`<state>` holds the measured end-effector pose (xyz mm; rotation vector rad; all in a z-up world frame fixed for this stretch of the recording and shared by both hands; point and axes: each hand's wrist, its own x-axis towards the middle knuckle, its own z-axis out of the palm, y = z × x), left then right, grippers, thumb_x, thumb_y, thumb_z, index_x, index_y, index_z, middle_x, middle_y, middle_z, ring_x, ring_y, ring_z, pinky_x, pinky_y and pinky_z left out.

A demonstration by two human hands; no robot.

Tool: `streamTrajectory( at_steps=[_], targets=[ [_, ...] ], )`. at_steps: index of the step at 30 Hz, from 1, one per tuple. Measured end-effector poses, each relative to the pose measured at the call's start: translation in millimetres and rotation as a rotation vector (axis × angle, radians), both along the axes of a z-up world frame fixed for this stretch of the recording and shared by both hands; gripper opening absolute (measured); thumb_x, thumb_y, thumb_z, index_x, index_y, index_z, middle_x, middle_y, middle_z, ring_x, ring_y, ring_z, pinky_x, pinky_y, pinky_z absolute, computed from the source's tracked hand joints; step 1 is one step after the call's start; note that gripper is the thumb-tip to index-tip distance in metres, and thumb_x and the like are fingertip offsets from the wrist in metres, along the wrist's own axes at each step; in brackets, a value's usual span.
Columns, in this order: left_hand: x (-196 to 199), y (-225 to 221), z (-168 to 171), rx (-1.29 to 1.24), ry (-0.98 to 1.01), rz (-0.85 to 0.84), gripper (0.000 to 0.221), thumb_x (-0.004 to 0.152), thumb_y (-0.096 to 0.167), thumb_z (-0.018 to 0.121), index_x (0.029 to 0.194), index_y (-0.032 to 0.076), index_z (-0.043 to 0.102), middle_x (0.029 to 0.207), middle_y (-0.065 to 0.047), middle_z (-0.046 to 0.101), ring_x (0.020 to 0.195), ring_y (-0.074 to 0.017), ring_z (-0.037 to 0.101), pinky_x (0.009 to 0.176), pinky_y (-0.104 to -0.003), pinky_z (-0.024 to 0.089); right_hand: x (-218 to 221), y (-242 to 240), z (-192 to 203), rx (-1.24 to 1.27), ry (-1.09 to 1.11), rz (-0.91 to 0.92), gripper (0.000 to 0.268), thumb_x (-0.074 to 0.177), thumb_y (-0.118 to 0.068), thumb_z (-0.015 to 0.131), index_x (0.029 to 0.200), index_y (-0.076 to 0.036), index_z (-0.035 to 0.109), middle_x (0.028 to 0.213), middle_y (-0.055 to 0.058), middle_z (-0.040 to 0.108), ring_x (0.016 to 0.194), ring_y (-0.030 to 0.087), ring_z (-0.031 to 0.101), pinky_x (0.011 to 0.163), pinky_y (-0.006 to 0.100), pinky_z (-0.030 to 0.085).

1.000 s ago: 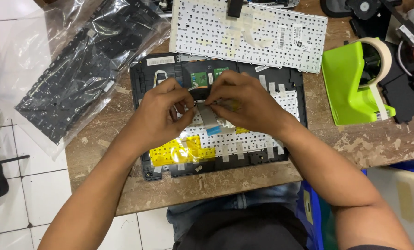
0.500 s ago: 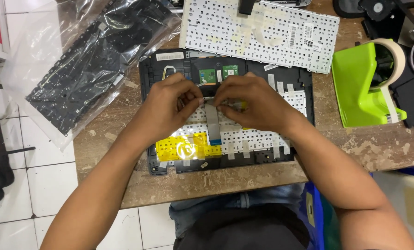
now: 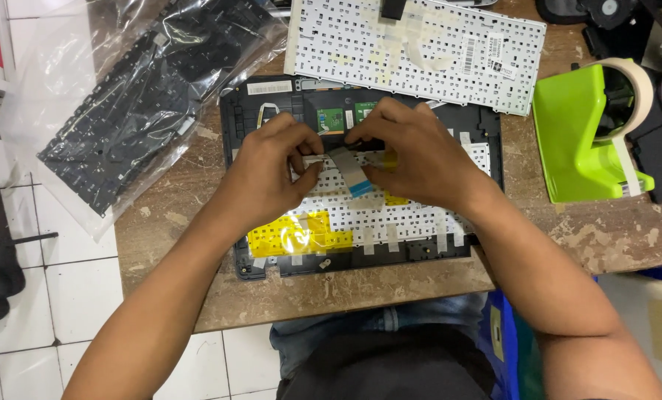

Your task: Securing internal laptop components and ribbon cables using adhesive tape on a repair bench.

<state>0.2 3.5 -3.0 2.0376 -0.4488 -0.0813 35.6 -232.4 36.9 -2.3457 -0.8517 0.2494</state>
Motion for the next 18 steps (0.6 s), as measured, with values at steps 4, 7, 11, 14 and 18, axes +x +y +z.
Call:
streamTrajectory(
  at_steps=[4,7,11,14,18],
  targets=[
    [1.0,-2.2,4.7,-0.014,-0.042,-0.004,0.025,0.082,-0.008,0.074,0.105,-0.004,0.065,0.086,-0.017,0.058,0.067,-0.0277,0.068,0.052,-0.037,0.055,1.6,-1.0,-0.9,0.001,-0.007,-0.009,0.038,0.071,0.000,0.083,0.107,-0.009,0.076,0.094,0.008,0.068,0.077,0.029,0.066,0.080,0.039,0.041],
    [1.8,-5.2,9.1,0.024,-0.019,-0.020,0.020,0.082,-0.009,0.072,0.101,-0.004,0.072,0.084,-0.017,0.061,0.066,-0.0257,0.068,0.053,-0.033,0.054,2.0,-2.8,-0.3,-0.004,0.006,0.004,0.032,0.073,-0.001,0.082,0.104,-0.009,0.078,0.090,0.009,0.069,0.075,0.029,0.066,0.079,0.039,0.040],
    [1.2,-8.2,9.6,0.059,-0.045,-0.013,0.019,0.083,-0.007,0.073,0.100,0.000,0.075,0.085,-0.015,0.062,0.065,-0.0253,0.066,0.053,-0.036,0.052,0.9,-0.2,3.4,0.089,0.007,0.030,0.031,0.079,0.003,0.077,0.108,-0.006,0.078,0.086,0.011,0.071,0.071,0.031,0.067,0.078,0.040,0.040],
    [0.5,-11.1,9.7,0.076,-0.063,0.001,0.020,0.083,-0.006,0.074,0.102,0.001,0.076,0.086,-0.015,0.063,0.064,-0.0247,0.065,0.054,-0.036,0.051,-0.2,-0.1,3.6,0.121,0.002,0.042,0.026,0.082,0.002,0.075,0.107,-0.008,0.078,0.083,0.010,0.073,0.070,0.030,0.068,0.078,0.040,0.041],
    [-0.7,-14.3,11.1,0.099,-0.067,0.004,0.022,0.080,-0.008,0.076,0.100,0.000,0.076,0.089,-0.017,0.066,0.065,-0.0251,0.065,0.055,-0.037,0.051,2.8,-3.7,-16.2,0.182,0.040,0.038,0.017,0.088,-0.001,0.072,0.101,-0.010,0.078,0.079,0.008,0.073,0.066,0.025,0.067,0.077,0.038,0.040]
  ],
)
